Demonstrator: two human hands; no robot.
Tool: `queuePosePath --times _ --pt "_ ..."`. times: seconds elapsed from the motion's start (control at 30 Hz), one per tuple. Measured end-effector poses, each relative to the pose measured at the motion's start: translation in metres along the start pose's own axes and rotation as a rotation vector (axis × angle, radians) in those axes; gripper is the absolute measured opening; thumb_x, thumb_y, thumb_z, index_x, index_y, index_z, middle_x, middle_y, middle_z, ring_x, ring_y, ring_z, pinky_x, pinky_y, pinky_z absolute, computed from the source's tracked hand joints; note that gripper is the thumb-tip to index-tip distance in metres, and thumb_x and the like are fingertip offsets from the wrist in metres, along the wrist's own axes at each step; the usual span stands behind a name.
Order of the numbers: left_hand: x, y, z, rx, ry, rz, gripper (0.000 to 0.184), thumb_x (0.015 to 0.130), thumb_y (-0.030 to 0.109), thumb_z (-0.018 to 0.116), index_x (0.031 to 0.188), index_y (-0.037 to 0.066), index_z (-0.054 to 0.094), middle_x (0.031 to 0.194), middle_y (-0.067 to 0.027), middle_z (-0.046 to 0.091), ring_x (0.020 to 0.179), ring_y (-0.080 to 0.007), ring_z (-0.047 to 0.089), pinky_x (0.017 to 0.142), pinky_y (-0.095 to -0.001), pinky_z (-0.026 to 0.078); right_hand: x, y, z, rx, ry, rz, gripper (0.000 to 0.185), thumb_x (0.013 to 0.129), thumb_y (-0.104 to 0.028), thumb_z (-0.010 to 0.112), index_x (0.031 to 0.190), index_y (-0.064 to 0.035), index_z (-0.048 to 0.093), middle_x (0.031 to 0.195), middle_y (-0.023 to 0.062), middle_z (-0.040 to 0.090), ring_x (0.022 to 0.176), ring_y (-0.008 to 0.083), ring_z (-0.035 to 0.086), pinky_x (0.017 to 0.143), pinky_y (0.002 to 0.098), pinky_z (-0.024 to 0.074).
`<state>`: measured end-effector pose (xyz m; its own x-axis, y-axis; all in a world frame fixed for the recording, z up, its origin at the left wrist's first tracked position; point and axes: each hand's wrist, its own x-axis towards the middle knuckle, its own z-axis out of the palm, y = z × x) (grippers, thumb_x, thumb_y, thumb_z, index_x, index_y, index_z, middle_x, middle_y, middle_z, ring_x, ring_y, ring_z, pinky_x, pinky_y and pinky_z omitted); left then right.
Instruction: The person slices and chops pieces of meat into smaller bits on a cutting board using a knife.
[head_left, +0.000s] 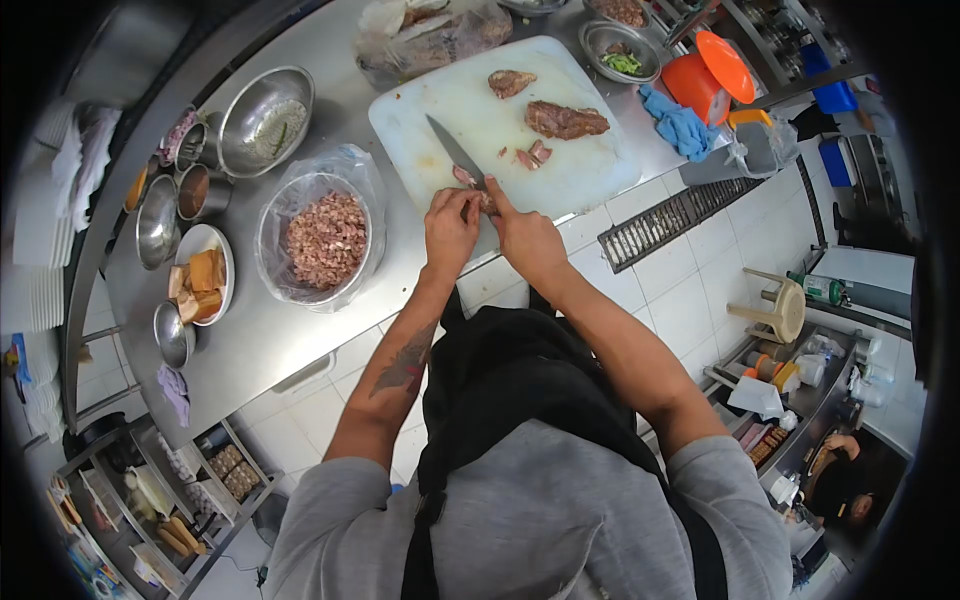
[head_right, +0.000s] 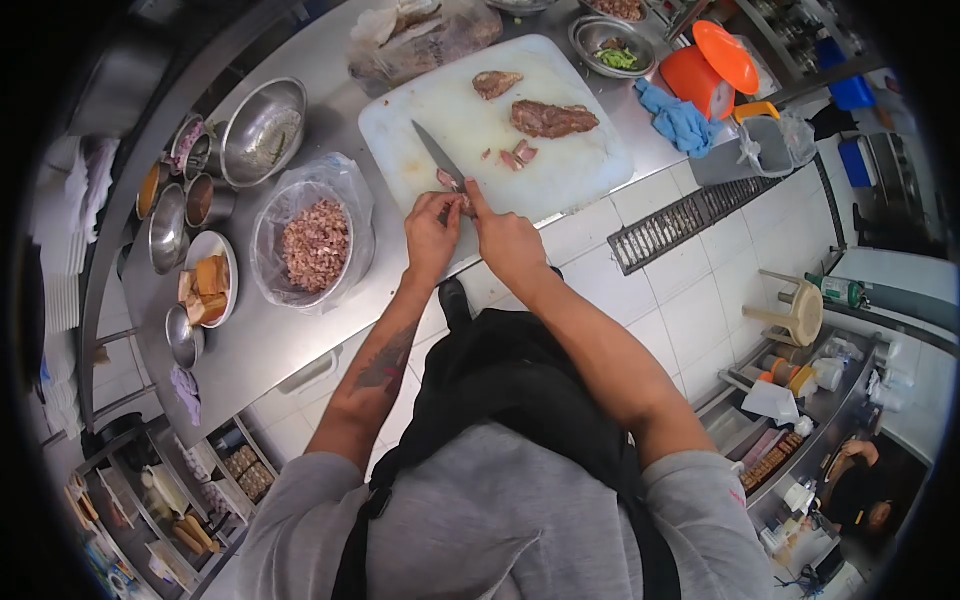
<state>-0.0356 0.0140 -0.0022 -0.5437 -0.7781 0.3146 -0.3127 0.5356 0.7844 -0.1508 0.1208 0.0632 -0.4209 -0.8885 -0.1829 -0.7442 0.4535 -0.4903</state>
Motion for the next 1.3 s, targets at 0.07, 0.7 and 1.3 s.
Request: queuePosePath --times 0.07,0.7,1.3 --pt "-0.001 0.005 -0.005 -0.092 0.048 -0.090 0.015 0.089 0.003 0.074 0.104 0.003 0.074 0.102 -0.0117 0.068 0.092 -0.0323 0.067 0.082 -0.0426 0.057 0.008 -0.005 -0.007 -0.113 -0.062 -0.035 0.067 0.103 -0.024 0.061 0.164 -0.0247 0.034 0.081 0.0273 0.073 0.076 0.0488 0.073 0.071 0.0582 0.0593" --pt "0.022 0.005 -0.036 -0.096 -0.038 -0.216 0.034 0.083 0.006 0.073 0.117 0.006 0.075 0.125 -0.0129 0.066 0.114 -0.0321 0.063 0.098 -0.0425 0.053 -0.013 0.031 -0.091 0.412 -0.167 0.198 0.047 0.102 -0.024 0.061 0.143 -0.0061 0.049 0.082 0.0262 0.073 0.054 0.0294 0.071 0.059 0.0428 0.0579" --pt "0.022 0.012 -0.045 0.143 -0.288 -0.007 0.047 0.081 -0.004 0.066 0.125 0.009 0.073 0.135 -0.0154 0.061 0.119 -0.0372 0.063 0.105 -0.0405 0.052 -0.085 0.052 -0.082 -0.025 -0.213 0.088 0.031 0.101 -0.018 0.055 0.129 -0.0054 0.048 0.085 0.0350 0.069 0.087 0.0561 0.068 0.081 0.0660 0.0513"
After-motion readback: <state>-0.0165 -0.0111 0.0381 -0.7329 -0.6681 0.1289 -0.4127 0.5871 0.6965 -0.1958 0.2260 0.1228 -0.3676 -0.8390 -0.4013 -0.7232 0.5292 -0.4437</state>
